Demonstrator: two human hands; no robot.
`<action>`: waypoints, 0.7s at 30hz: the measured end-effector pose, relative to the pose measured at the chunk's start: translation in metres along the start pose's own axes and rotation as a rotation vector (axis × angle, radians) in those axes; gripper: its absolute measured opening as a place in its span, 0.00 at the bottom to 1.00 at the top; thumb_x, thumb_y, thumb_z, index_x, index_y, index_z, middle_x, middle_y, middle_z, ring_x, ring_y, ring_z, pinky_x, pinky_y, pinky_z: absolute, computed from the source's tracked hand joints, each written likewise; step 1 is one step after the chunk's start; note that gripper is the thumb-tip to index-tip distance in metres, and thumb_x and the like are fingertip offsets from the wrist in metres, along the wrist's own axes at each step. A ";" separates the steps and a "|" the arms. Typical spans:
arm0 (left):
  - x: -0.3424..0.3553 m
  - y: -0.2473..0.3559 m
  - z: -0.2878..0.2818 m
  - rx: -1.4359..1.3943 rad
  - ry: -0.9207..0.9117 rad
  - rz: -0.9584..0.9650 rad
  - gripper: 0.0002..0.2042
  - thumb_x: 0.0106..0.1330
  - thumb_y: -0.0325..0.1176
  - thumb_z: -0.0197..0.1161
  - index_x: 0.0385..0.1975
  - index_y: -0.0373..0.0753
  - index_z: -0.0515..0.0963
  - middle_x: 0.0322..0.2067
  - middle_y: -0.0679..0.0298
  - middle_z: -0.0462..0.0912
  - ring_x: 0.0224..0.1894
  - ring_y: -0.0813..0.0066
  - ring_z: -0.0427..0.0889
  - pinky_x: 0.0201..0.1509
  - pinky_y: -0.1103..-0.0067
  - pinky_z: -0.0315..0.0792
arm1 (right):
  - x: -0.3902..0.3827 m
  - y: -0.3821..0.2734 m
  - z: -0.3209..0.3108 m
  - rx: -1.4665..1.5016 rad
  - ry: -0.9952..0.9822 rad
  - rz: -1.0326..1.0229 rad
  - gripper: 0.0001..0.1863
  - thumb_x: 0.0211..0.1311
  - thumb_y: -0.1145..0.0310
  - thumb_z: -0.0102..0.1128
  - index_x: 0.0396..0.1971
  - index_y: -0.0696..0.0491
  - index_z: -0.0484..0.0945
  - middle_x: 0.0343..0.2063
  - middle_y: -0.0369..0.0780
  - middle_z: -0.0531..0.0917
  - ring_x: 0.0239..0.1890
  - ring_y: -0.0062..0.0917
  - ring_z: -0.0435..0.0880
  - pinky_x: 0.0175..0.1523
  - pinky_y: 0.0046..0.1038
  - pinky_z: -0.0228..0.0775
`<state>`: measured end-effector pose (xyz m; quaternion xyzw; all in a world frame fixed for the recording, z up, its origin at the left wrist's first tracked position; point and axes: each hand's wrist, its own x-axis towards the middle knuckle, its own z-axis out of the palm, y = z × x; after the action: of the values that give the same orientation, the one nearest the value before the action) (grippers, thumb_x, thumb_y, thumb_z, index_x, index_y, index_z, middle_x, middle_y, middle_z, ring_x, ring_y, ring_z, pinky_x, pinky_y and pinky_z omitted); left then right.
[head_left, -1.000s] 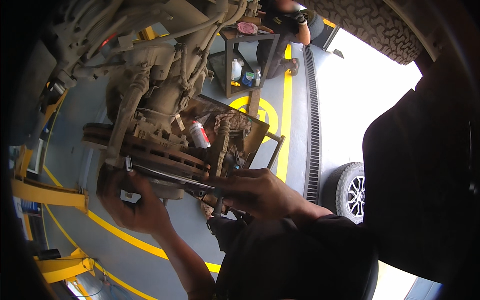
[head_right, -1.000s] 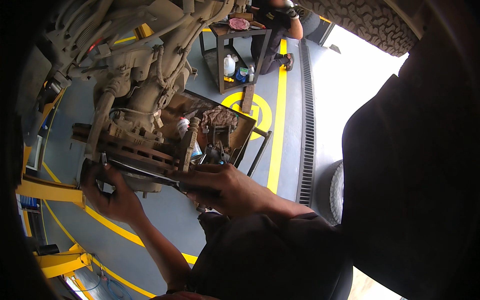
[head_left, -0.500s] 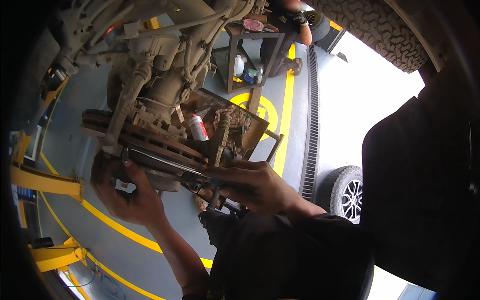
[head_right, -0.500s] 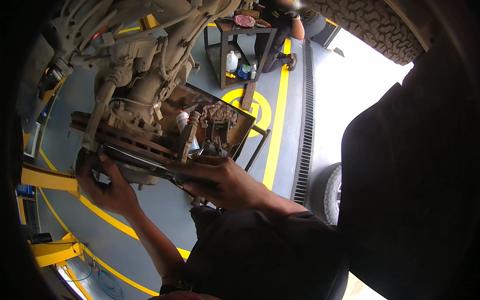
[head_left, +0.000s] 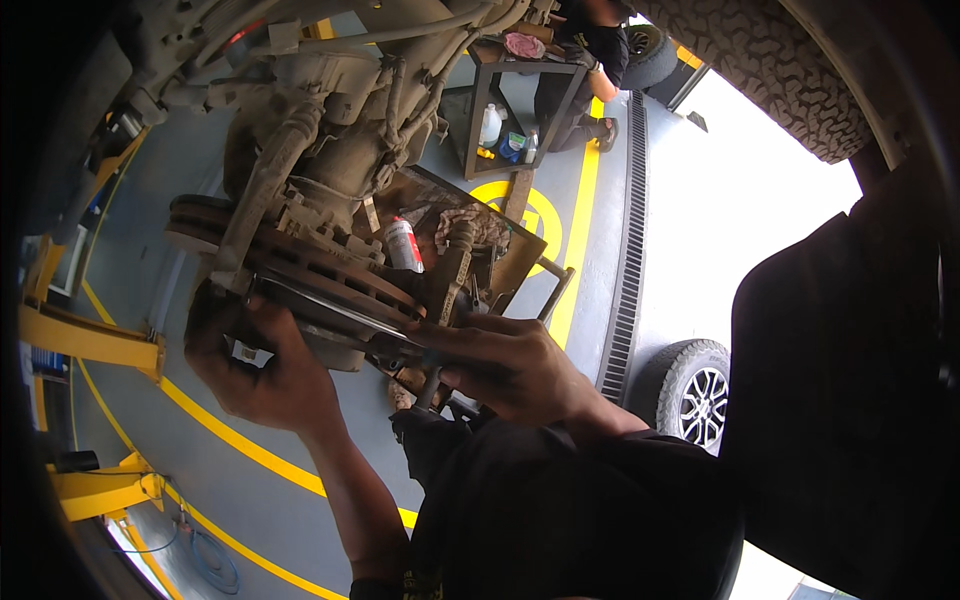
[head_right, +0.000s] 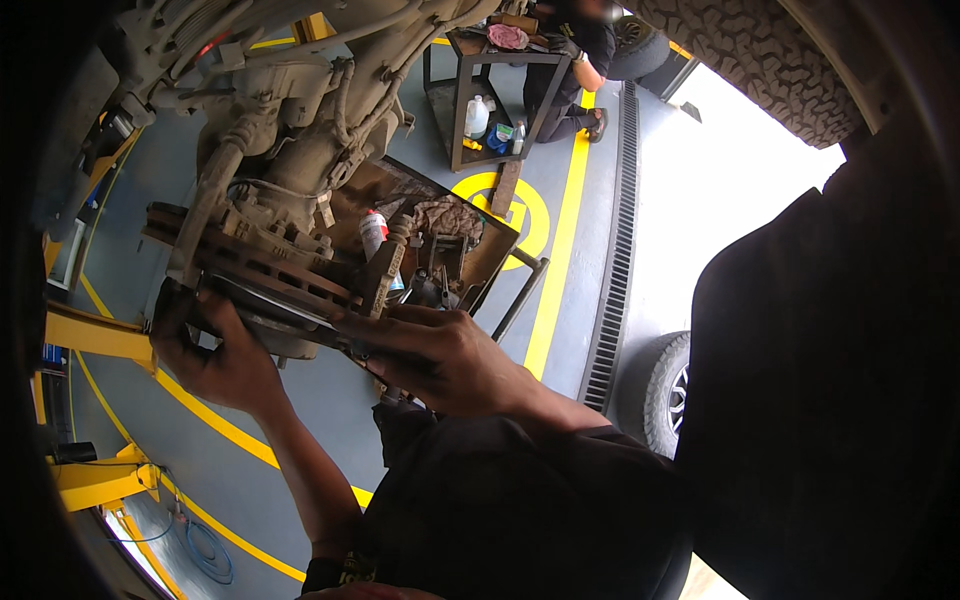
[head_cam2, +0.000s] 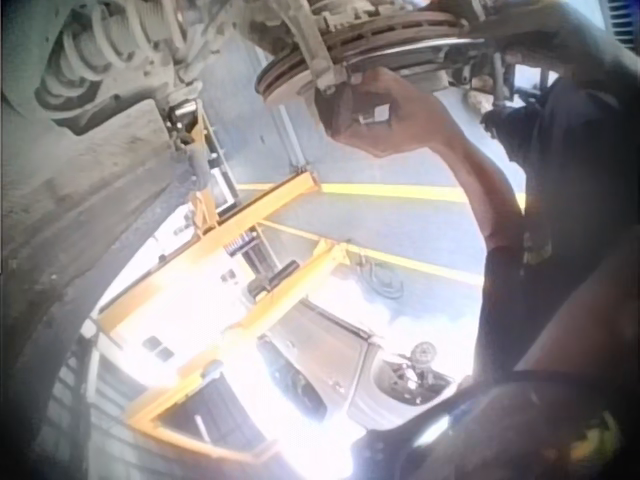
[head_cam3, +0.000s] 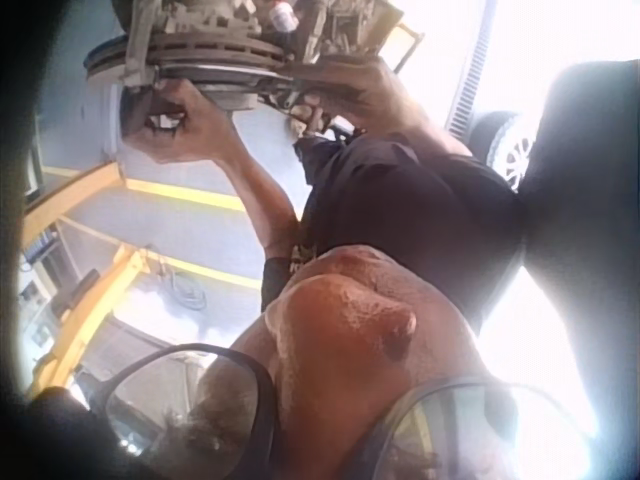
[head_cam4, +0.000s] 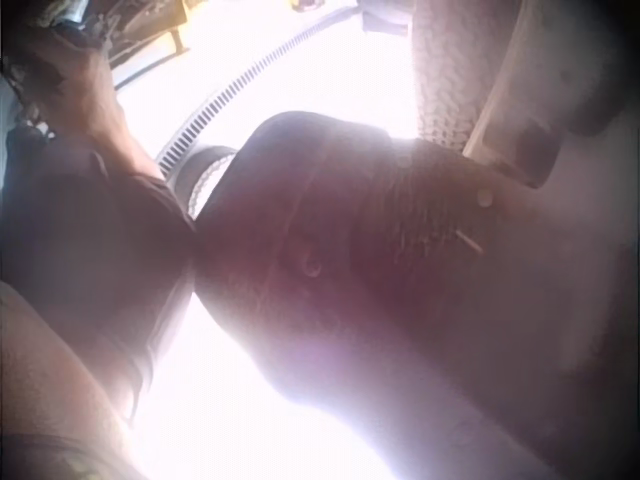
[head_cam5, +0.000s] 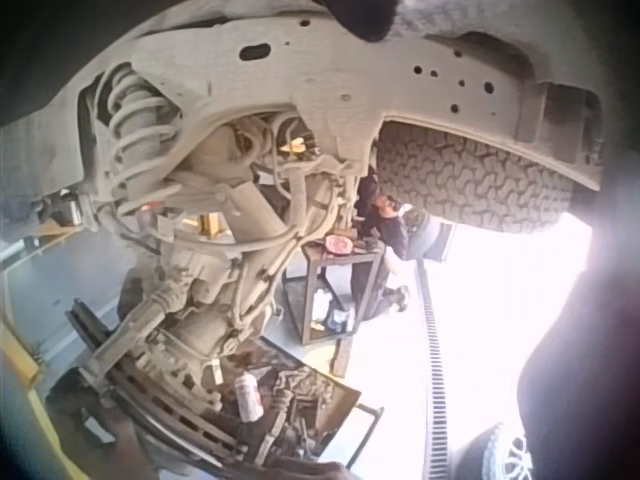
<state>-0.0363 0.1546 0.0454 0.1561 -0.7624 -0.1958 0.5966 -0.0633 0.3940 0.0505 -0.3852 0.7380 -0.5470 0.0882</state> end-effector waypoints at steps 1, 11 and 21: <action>0.000 -0.001 0.000 0.004 -0.005 0.011 0.14 0.69 0.38 0.69 0.42 0.34 0.77 0.41 0.59 0.83 0.46 0.65 0.85 0.48 0.72 0.81 | 0.000 0.001 0.000 -0.003 -0.001 0.000 0.29 0.63 0.78 0.68 0.65 0.51 0.78 0.33 0.44 0.84 0.34 0.37 0.86 0.42 0.39 0.77; 0.000 0.005 0.004 0.026 0.015 0.019 0.12 0.67 0.33 0.70 0.40 0.33 0.76 0.41 0.58 0.82 0.43 0.66 0.85 0.40 0.75 0.81 | -0.010 0.009 0.006 0.039 0.039 0.017 0.29 0.64 0.78 0.67 0.66 0.50 0.77 0.34 0.44 0.83 0.35 0.37 0.86 0.41 0.37 0.78; -0.001 -0.005 0.012 -0.203 0.061 0.063 0.10 0.63 0.27 0.71 0.39 0.34 0.77 0.41 0.59 0.81 0.43 0.69 0.82 0.46 0.73 0.76 | -0.014 0.010 0.023 -0.061 0.108 -0.015 0.26 0.62 0.79 0.67 0.62 0.58 0.80 0.35 0.45 0.86 0.30 0.26 0.83 0.38 0.28 0.76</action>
<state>-0.0479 0.1520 0.0398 0.0766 -0.7246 -0.2484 0.6382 -0.0457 0.3868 0.0286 -0.3629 0.7552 -0.5449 0.0323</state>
